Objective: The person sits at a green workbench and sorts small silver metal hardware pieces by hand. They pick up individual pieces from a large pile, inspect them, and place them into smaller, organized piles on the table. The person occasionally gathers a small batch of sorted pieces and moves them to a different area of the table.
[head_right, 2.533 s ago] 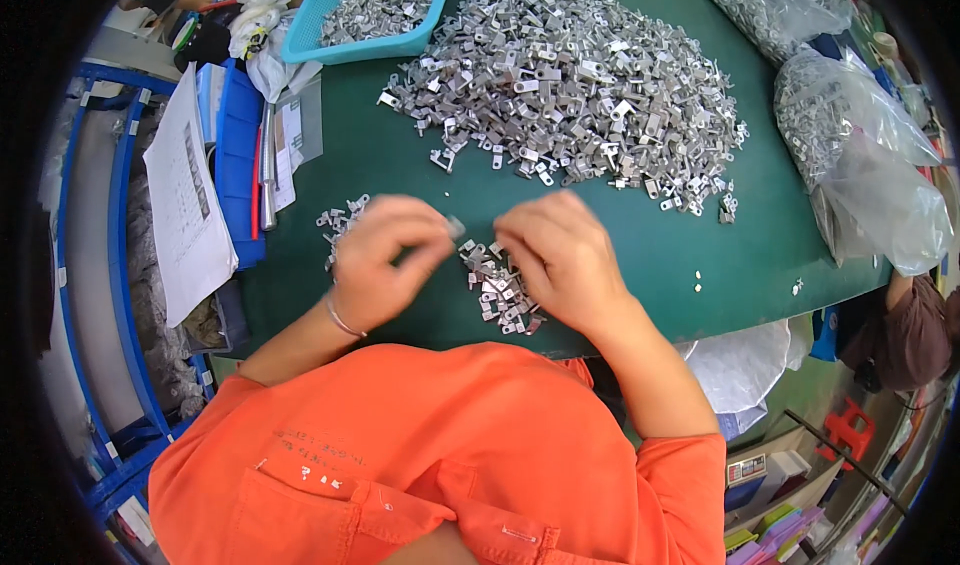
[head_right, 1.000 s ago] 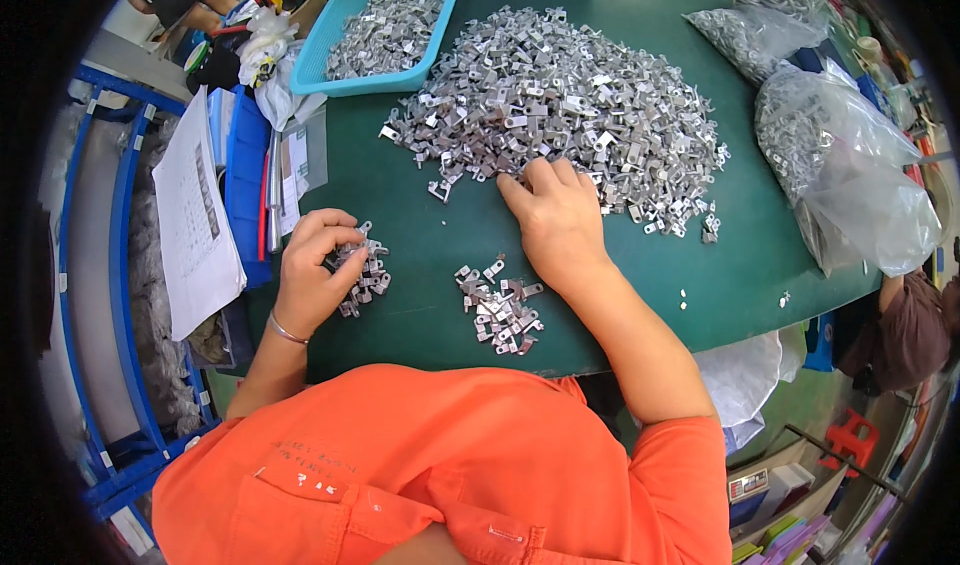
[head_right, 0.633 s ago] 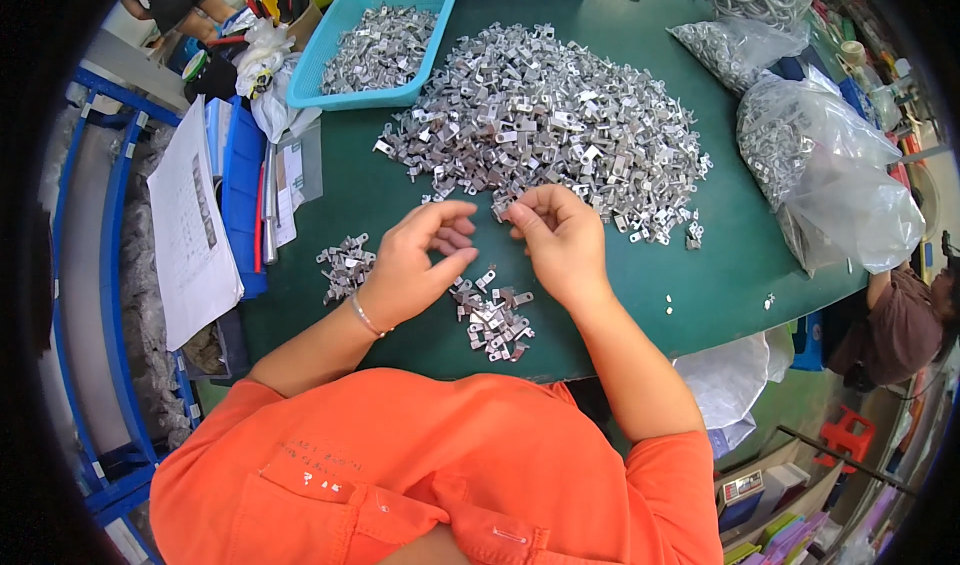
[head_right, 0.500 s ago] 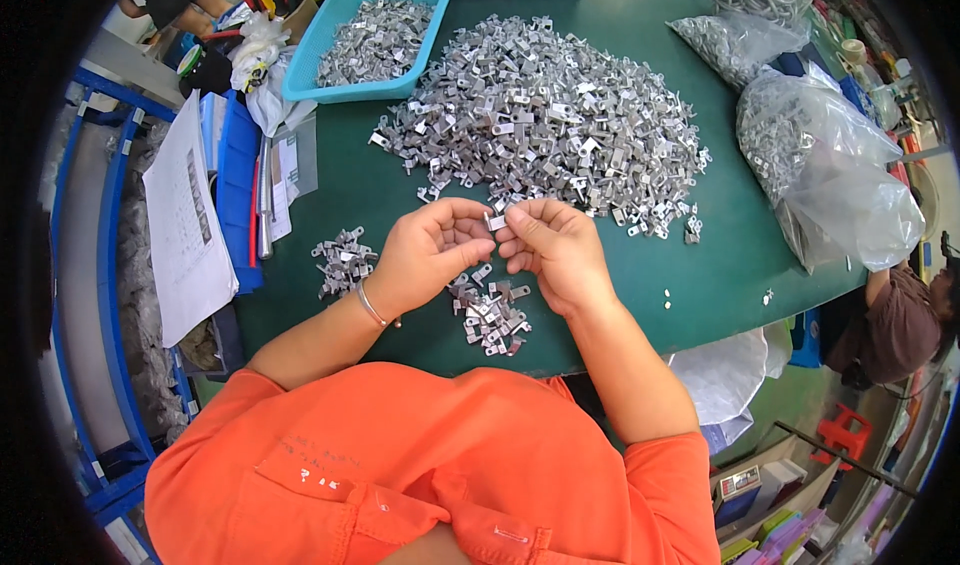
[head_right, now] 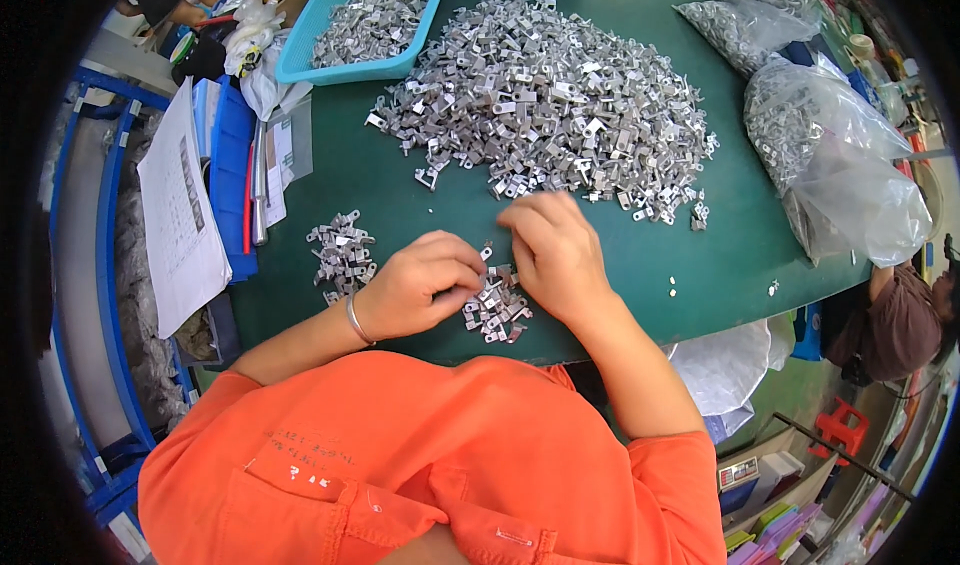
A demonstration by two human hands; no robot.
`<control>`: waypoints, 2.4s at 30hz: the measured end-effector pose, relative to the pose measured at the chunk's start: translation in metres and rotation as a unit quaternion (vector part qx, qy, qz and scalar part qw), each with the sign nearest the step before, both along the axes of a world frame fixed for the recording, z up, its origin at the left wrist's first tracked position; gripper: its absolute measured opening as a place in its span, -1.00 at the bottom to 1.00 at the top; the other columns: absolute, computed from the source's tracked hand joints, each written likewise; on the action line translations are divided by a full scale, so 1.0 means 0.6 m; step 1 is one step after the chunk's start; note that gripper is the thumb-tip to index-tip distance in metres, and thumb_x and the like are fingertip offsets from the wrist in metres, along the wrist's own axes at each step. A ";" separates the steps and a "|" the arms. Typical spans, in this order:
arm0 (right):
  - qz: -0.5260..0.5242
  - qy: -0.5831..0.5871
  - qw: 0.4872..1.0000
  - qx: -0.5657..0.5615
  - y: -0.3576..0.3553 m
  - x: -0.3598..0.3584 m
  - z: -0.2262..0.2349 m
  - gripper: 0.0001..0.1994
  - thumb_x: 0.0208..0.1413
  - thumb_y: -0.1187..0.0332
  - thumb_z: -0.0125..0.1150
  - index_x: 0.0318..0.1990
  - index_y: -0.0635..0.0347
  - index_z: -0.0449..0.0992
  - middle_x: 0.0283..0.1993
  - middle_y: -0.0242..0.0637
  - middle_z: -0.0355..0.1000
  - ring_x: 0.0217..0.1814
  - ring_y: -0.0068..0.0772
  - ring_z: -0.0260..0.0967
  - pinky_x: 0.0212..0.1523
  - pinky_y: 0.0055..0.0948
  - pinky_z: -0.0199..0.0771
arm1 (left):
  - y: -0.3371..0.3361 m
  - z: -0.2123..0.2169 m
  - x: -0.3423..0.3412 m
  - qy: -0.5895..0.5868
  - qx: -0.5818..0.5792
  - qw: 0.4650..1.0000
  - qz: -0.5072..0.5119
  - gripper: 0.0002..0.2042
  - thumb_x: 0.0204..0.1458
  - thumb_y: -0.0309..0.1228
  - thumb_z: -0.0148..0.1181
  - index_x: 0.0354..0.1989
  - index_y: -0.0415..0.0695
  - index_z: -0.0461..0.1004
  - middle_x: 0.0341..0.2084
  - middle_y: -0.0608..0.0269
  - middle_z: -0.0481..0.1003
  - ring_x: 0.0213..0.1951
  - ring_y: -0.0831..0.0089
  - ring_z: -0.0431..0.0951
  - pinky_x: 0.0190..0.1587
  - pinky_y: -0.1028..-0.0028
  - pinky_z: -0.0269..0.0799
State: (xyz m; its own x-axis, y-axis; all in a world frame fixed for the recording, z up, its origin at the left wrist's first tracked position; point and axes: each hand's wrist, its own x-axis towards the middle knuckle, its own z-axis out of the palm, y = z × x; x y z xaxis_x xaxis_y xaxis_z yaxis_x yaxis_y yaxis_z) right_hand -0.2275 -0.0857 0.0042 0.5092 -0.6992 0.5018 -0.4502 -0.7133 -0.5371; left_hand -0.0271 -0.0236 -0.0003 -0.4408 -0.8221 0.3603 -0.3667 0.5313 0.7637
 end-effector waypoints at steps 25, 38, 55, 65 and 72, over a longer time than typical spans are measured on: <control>-0.117 0.058 0.984 -0.117 -0.058 0.023 -0.007 -0.88 -0.06 0.46 0.30 -0.33 0.20 0.52 -0.41 -0.24 0.40 -0.33 -0.11 0.36 -0.28 -0.21 0.37 | 0.022 0.037 0.124 -0.030 -0.058 0.955 0.289 -0.84 -0.14 -0.76 0.13 -0.39 -0.25 0.44 -0.32 0.12 0.52 -0.27 0.36 0.55 -0.18 0.48 0.46; -0.065 -0.358 0.750 0.552 -0.027 -0.019 0.043 -0.88 0.15 0.38 0.22 -0.29 0.26 0.57 -0.44 -0.44 0.46 -0.47 -0.68 0.27 -0.44 -0.66 0.23 | 0.005 0.025 0.039 0.193 0.143 0.936 0.256 -0.83 0.04 -0.58 0.22 -0.18 -0.25 0.50 -0.31 0.23 0.52 -0.35 0.58 0.53 -0.23 0.59 0.47; -0.149 0.141 0.974 -0.093 -0.058 0.014 -0.010 -0.84 -0.08 0.48 0.31 -0.28 0.17 0.53 -0.28 -0.31 0.41 -0.23 -0.16 0.35 -0.28 -0.26 0.36 | -0.001 -0.001 0.002 0.013 -0.045 0.999 0.008 -0.82 -0.21 -0.71 0.19 -0.41 -0.19 0.53 -0.31 0.20 0.54 -0.23 0.23 0.53 -0.17 0.37 0.43; 0.015 -0.104 0.995 0.004 0.028 0.015 0.018 -0.73 -0.09 0.66 0.29 -0.20 0.26 0.45 -0.26 -0.17 0.51 -0.30 -0.16 0.51 -0.31 -0.34 0.53 | -0.021 0.008 -0.020 0.342 0.335 0.874 0.084 -0.76 0.06 -0.58 0.25 -0.09 -0.32 0.44 -0.22 0.18 0.51 -0.19 0.53 0.55 -0.10 0.55 0.50; -0.071 -0.196 0.977 0.051 0.057 0.005 0.010 -0.73 -0.12 0.67 0.37 -0.24 0.27 0.48 -0.32 -0.22 0.52 -0.35 -0.38 0.51 -0.35 -0.48 0.52 | -0.018 0.019 -0.018 0.370 0.385 0.845 0.033 -0.81 0.10 -0.60 0.19 -0.11 -0.36 0.44 -0.24 0.15 0.51 -0.21 0.44 0.58 -0.14 0.50 0.55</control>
